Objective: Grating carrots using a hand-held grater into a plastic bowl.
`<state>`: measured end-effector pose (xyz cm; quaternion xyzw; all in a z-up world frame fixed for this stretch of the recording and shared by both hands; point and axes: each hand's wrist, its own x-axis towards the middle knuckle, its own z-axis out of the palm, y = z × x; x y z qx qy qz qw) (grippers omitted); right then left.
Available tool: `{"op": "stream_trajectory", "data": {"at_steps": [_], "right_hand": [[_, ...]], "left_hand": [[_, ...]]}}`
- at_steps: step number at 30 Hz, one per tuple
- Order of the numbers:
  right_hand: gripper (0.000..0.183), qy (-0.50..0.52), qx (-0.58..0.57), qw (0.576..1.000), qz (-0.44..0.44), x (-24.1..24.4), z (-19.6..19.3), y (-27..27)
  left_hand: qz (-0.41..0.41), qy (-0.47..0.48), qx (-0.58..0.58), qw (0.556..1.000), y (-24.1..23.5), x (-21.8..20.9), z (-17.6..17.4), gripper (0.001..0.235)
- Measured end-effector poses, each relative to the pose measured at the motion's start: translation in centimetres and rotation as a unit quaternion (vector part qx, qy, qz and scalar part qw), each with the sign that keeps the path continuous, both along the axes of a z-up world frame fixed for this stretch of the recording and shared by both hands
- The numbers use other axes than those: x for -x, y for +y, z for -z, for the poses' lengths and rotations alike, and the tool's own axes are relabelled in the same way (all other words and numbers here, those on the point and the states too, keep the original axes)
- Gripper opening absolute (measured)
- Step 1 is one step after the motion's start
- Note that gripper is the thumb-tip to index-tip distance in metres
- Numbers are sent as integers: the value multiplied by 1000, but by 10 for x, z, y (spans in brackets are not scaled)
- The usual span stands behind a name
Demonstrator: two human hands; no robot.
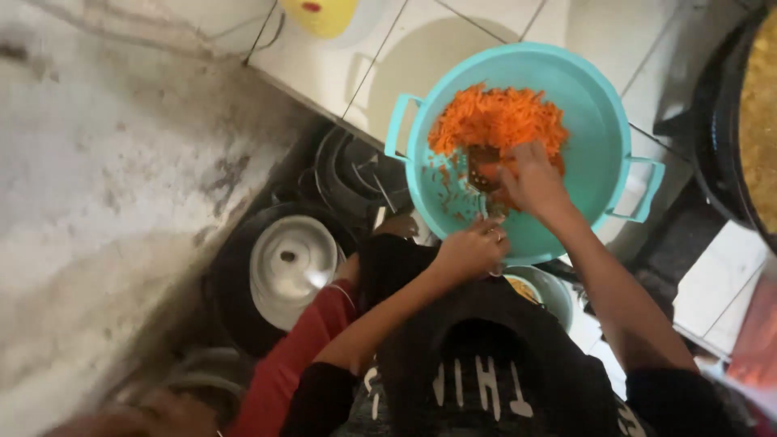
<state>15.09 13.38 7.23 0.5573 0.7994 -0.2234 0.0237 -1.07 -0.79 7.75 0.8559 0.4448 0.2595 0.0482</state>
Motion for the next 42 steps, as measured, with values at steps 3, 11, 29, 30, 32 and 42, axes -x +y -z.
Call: {"op": "stream_trajectory", "data": {"at_steps": [3, 11, 29, 30, 32, 42], "right_hand": [[38, 2, -20, 998, -59, 22, -38, -16], [43, 17, 39, 994, -101, -29, -16, 5], [29, 5, -20, 989, -145, 4, 41, 35], [41, 23, 3, 997, -68, 4, 82, 51], [39, 10, 14, 998, -60, 6, 78, 54], [41, -11, -26, 1000, -13, 34, 81, 41]], "left_hand": [[-41, 37, 15, 998, -4, -24, 7, 13], [-131, -8, 58, 990, -12, -73, 7, 14], [-124, -1, 122, 985, -8, -72, -7, 11], [-142, 9, 72, 987, -10, -78, 10, 10], [-123, 5, 70, 990, -16, -72, 10, 14], [-53, -4, 95, 994, -9, -30, 2, 16]]}}
